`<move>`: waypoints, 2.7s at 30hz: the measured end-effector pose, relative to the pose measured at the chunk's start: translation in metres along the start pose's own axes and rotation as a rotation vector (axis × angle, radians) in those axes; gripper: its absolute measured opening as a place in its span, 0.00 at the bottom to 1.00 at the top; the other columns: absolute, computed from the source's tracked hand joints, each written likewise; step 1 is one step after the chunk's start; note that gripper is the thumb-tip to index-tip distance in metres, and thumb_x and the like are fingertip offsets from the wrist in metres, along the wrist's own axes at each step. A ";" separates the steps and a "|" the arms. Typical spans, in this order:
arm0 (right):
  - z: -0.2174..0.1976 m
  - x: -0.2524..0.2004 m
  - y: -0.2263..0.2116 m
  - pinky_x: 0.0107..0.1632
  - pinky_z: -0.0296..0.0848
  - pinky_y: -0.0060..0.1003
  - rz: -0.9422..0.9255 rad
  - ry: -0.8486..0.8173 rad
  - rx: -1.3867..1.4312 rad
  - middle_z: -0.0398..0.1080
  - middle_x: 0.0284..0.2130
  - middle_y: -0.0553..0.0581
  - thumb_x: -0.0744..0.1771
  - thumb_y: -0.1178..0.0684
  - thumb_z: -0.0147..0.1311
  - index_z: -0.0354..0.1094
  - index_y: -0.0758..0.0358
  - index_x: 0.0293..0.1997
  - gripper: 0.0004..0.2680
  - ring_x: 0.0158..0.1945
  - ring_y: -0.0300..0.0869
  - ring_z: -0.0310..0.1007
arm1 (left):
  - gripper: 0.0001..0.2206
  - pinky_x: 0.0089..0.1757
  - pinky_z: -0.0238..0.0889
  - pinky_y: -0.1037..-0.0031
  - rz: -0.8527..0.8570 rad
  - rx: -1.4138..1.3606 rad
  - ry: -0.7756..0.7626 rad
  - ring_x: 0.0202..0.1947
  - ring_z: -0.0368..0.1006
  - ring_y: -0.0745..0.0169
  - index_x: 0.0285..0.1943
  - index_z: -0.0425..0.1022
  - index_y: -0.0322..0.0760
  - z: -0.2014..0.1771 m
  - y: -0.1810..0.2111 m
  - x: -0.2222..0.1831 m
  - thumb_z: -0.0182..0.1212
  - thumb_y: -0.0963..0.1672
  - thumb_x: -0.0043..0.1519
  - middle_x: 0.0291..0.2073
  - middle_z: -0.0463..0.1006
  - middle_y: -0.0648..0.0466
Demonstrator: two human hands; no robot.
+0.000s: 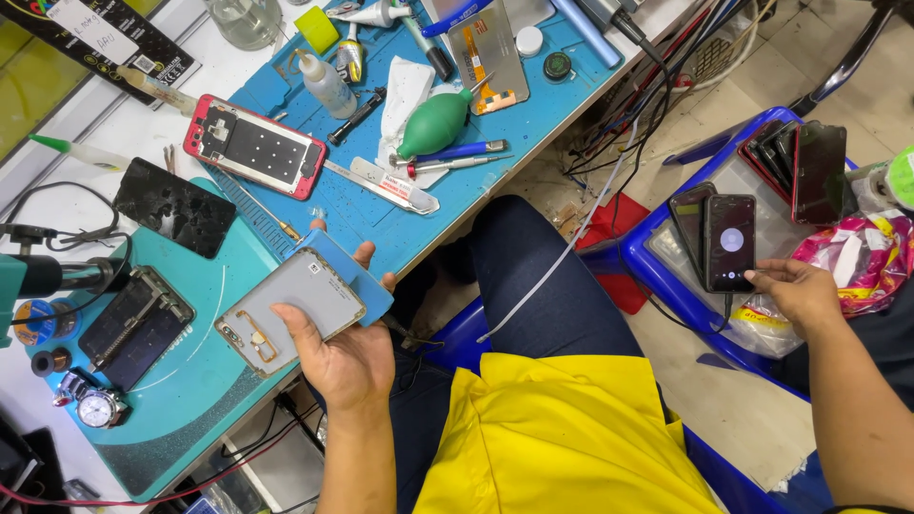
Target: A person is repairing a mobile phone at a workstation, inspecting the back panel and using a handheld electric tool.
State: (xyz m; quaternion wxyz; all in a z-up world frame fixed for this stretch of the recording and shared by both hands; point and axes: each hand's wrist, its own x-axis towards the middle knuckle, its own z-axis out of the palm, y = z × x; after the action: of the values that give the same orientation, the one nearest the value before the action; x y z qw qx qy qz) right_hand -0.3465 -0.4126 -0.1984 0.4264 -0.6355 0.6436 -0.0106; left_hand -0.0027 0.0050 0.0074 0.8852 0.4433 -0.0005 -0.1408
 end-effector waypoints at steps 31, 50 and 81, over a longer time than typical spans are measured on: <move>0.000 0.028 -0.021 0.47 0.74 0.42 0.119 0.021 0.064 0.74 0.45 0.66 0.64 0.53 0.69 0.71 0.68 0.54 0.17 0.42 0.50 0.75 | 0.33 0.45 0.70 0.59 0.037 0.048 -0.017 0.58 0.71 0.44 0.74 0.58 0.40 0.008 0.006 -0.003 0.44 0.59 0.65 0.74 0.61 0.52; 0.107 -0.141 -0.208 0.46 0.72 0.44 -1.061 -0.068 0.091 0.72 0.43 0.67 0.76 0.59 0.38 0.56 0.65 0.57 0.05 0.36 0.53 0.76 | 0.32 0.53 0.69 0.48 0.046 -0.165 -0.093 0.67 0.63 0.29 0.76 0.54 0.37 0.003 0.000 0.000 0.44 0.57 0.67 0.75 0.58 0.47; 0.217 -0.300 -0.300 0.28 0.74 0.49 -1.631 -0.380 -0.004 0.68 0.39 0.67 0.70 0.43 0.42 0.51 0.69 0.73 0.24 0.28 0.59 0.73 | 0.18 0.54 0.73 0.68 0.445 0.062 0.281 0.54 0.78 0.51 0.64 0.70 0.36 0.004 0.025 0.026 0.48 0.49 0.72 0.59 0.77 0.42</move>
State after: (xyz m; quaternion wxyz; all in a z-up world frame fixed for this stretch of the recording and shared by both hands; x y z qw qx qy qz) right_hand -0.0335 -0.1072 -0.0093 0.3851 -0.8936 -0.1009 -0.2074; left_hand 0.0283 0.0096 0.0266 0.8719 0.4743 0.0204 0.1204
